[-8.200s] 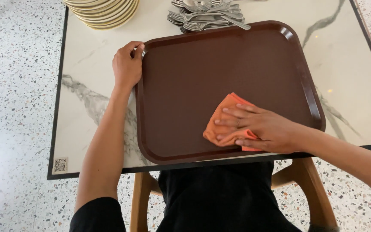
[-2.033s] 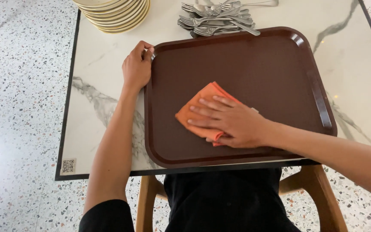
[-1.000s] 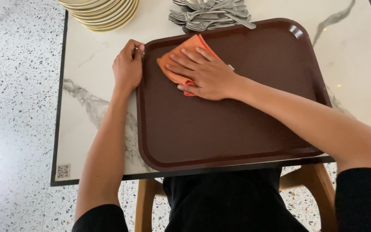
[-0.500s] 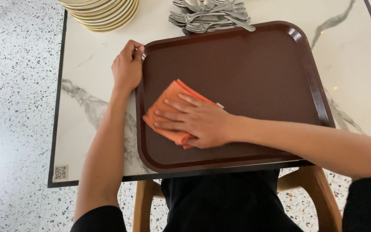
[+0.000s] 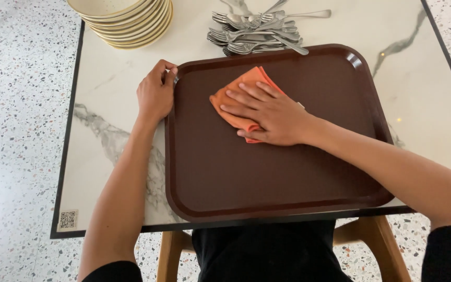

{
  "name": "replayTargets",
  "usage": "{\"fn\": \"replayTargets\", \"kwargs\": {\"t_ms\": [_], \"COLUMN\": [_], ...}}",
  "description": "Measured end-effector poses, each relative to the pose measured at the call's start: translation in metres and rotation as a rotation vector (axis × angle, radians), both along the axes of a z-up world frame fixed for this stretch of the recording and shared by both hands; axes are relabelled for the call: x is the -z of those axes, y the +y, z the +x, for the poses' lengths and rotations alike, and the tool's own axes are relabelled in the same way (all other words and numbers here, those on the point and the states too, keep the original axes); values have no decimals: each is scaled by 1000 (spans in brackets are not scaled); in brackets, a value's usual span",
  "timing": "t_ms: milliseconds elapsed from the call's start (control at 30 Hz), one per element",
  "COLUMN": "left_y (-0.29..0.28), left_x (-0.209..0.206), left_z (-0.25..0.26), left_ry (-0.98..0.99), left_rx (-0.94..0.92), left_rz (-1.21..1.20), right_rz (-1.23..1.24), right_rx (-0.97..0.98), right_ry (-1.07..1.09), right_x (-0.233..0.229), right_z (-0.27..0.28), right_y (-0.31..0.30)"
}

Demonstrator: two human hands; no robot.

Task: Organizing silverware on a tray and then wiping the tray clean with a cloth.

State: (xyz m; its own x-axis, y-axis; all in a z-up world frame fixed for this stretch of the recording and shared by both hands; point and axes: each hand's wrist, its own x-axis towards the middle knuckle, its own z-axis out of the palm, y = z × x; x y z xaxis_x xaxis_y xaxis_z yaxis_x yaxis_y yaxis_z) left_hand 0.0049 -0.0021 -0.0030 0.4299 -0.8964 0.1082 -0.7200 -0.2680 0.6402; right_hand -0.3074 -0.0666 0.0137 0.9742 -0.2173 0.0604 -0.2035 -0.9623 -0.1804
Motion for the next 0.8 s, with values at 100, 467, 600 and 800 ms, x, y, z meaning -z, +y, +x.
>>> {"fn": "replayTargets", "kwargs": {"t_ms": [100,467,600,800], "left_y": [1,2,0,2], "left_x": [-5,-15,-13,-11], "left_z": [-3,-9,-8,-6], "left_ry": [15,8,29,43], "left_rx": [-22,-12,-45,-50], "left_rz": [8,54,42,15], "right_rz": [-46,-35,159,163], "right_rx": [30,-270,-431,-357], "right_ry": [-16,-181,-160,-94], "right_x": [5,5,7,-3], "right_z": [31,49,8,-25], "right_y": [-7,63,92,71]}}
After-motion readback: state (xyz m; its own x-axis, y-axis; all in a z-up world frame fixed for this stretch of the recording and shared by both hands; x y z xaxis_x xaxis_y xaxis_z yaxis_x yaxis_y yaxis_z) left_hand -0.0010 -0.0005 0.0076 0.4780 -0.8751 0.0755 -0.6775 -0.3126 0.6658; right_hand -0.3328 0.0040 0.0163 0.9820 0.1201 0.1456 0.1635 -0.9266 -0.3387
